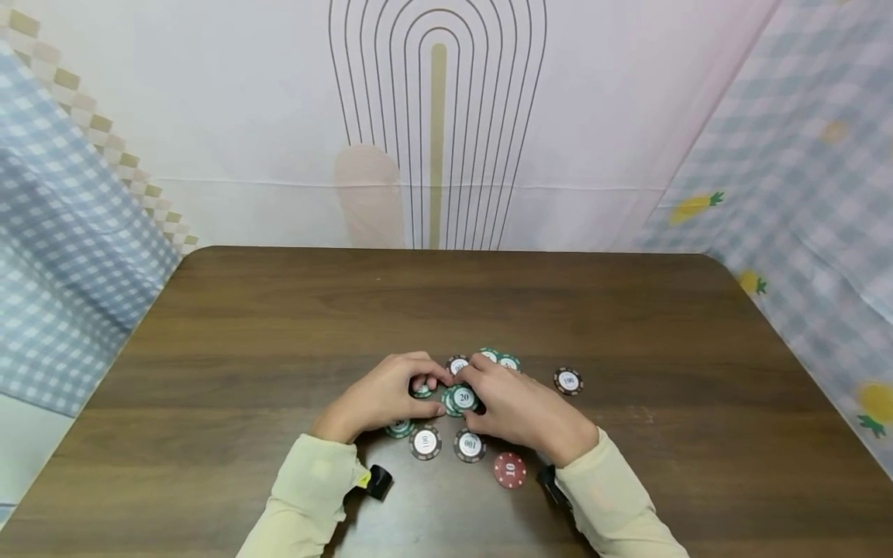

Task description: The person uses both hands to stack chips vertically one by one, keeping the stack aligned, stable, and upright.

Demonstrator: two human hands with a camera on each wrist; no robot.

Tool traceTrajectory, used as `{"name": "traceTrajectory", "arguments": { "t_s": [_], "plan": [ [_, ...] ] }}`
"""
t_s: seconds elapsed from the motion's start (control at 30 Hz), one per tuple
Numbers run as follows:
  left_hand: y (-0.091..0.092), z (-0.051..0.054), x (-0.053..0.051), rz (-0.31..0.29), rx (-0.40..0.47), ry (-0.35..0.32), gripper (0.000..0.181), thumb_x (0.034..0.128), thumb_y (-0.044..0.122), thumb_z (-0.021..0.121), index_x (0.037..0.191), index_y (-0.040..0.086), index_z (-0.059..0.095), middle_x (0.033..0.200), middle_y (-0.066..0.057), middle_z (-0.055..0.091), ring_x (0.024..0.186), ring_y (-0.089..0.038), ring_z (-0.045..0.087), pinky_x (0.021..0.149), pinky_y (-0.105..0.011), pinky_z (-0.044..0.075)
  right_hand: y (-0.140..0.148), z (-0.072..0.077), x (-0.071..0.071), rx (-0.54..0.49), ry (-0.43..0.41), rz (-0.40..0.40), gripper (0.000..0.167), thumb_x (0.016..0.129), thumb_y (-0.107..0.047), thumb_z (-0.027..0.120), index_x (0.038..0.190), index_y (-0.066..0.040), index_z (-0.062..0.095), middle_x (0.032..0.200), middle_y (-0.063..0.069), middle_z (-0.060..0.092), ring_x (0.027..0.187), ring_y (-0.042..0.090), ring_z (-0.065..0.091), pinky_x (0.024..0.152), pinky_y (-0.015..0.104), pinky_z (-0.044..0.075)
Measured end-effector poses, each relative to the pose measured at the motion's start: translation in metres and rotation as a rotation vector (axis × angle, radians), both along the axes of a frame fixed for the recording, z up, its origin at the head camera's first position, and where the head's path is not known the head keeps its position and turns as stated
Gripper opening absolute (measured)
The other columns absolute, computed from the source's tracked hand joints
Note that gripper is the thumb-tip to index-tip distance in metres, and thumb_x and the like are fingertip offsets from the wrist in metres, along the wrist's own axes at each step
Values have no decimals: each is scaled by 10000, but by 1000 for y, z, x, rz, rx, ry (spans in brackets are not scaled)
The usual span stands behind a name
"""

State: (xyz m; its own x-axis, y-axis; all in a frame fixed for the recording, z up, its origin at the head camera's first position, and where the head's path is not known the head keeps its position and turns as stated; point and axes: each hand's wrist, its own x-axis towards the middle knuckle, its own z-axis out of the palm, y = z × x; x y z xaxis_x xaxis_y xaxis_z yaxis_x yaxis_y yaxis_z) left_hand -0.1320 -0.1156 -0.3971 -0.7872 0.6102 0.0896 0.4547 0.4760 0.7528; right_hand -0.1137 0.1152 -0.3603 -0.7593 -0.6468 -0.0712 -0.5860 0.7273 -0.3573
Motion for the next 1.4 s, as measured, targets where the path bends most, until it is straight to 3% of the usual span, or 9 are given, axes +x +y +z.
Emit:
{"name": "traceTrajectory", "arguments": {
  "t_s": [0.27, 0.57, 0.83, 0.97, 1.17, 1.4],
  "plan": [
    [2, 2, 0, 13, 1, -22, 272, 878, 178, 875, 1131, 144, 778, 918, 74, 614, 854, -64, 545, 802, -255, 481, -4, -4, 2, 3, 43, -24, 296, 891, -173, 796, 1151, -57, 713, 1058, 45, 613, 861, 149, 604, 754, 356, 559],
    [4, 3, -2, 18, -22, -2, 294, 867, 207, 891, 1127, 150, 768, 919, 79, 594, 849, -60, 528, 798, -260, 469, -5, 0, 1, 10, 44, -24, 287, 923, -194, 826, 1154, -64, 716, 1079, 57, 653, 924, 183, 647, 799, 379, 573],
    [6, 3, 2, 14, -22, 2, 360, 832, 212, 904, 1164, 205, 766, 954, 80, 599, 883, -75, 533, 846, -289, 465, -7, -1, 1, -66, 73, -35, 253, 905, -200, 847, 990, -136, 618, 930, -39, 626, 829, 127, 586, 737, 348, 534],
    [6, 2, 4, 12, -28, -9, 373, 839, 234, 904, 1182, 192, 763, 972, 74, 603, 912, -80, 555, 858, -286, 480, -3, 0, 2, -69, 69, -53, 262, 902, -225, 857, 1032, -138, 647, 1002, -31, 645, 853, 120, 606, 745, 361, 550],
    [10, 2, 3, 5, -38, -16, 395, 845, 252, 911, 1202, 168, 763, 970, 62, 596, 901, -83, 547, 831, -277, 481, 12, 14, -3, -76, 22, -170, 233, 936, -219, 830, 1084, -124, 677, 1043, 5, 661, 799, 114, 611, 699, 336, 538],
    [9, 2, 6, 16, -20, -36, 387, 836, 211, 912, 1197, 197, 773, 956, 72, 596, 892, -96, 550, 825, -285, 481, 27, 22, -8, -110, 48, -233, 313, 932, -179, 833, 1199, -93, 694, 1149, 46, 674, 959, 208, 671, 828, 407, 580]
  ]
}}
